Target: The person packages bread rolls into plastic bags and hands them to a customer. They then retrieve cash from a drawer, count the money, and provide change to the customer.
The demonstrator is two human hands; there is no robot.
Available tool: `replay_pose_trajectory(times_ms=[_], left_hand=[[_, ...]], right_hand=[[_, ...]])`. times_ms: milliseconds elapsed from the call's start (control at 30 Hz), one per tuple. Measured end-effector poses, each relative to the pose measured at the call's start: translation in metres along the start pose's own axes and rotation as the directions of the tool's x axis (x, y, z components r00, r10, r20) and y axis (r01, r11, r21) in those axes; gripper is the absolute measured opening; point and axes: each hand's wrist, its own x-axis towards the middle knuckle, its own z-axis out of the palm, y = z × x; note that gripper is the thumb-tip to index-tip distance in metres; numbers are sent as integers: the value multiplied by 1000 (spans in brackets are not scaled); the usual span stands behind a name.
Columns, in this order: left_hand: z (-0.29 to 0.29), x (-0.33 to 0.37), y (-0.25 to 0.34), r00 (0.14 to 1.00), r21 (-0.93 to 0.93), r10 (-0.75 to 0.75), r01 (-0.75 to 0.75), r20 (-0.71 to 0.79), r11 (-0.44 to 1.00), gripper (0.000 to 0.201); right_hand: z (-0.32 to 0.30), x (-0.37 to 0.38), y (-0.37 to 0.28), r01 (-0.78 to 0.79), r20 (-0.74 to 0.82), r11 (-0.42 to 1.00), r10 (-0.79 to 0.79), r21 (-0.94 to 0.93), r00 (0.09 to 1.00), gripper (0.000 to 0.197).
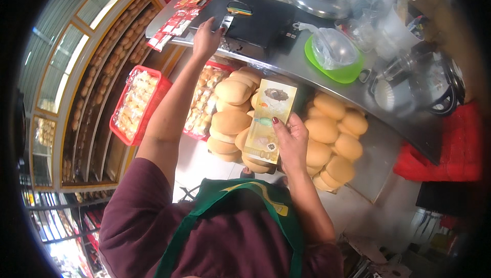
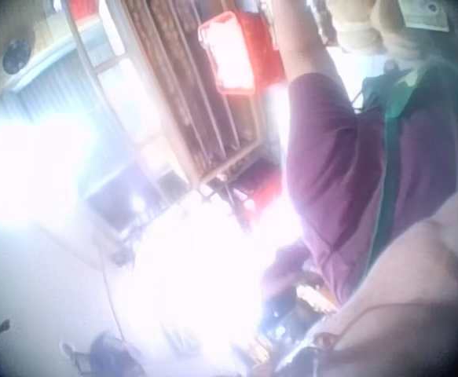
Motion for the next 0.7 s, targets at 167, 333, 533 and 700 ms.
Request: replay_pose_trajectory(times_ms=[167,333,533,700], left_hand=[[18,18,-21,892,-537,-372,451,256,713,49],[9,0,-31,906,-748,-265,423,331,511,22],[-3,47,-9,894,-643,-370,441,252,627,19],[1,132,39,956,-521,-291,270,44,810,26]], right_hand=[[-16,8,-12,-21,-115,999,26,45,993,17],[-53,35,7,46,-163,995,-32,83,986,20],[-58,32,-1,102,-259,994,-90,33,962,19],[-66,34,-1,92,-266,996,-85,15,960,27]])
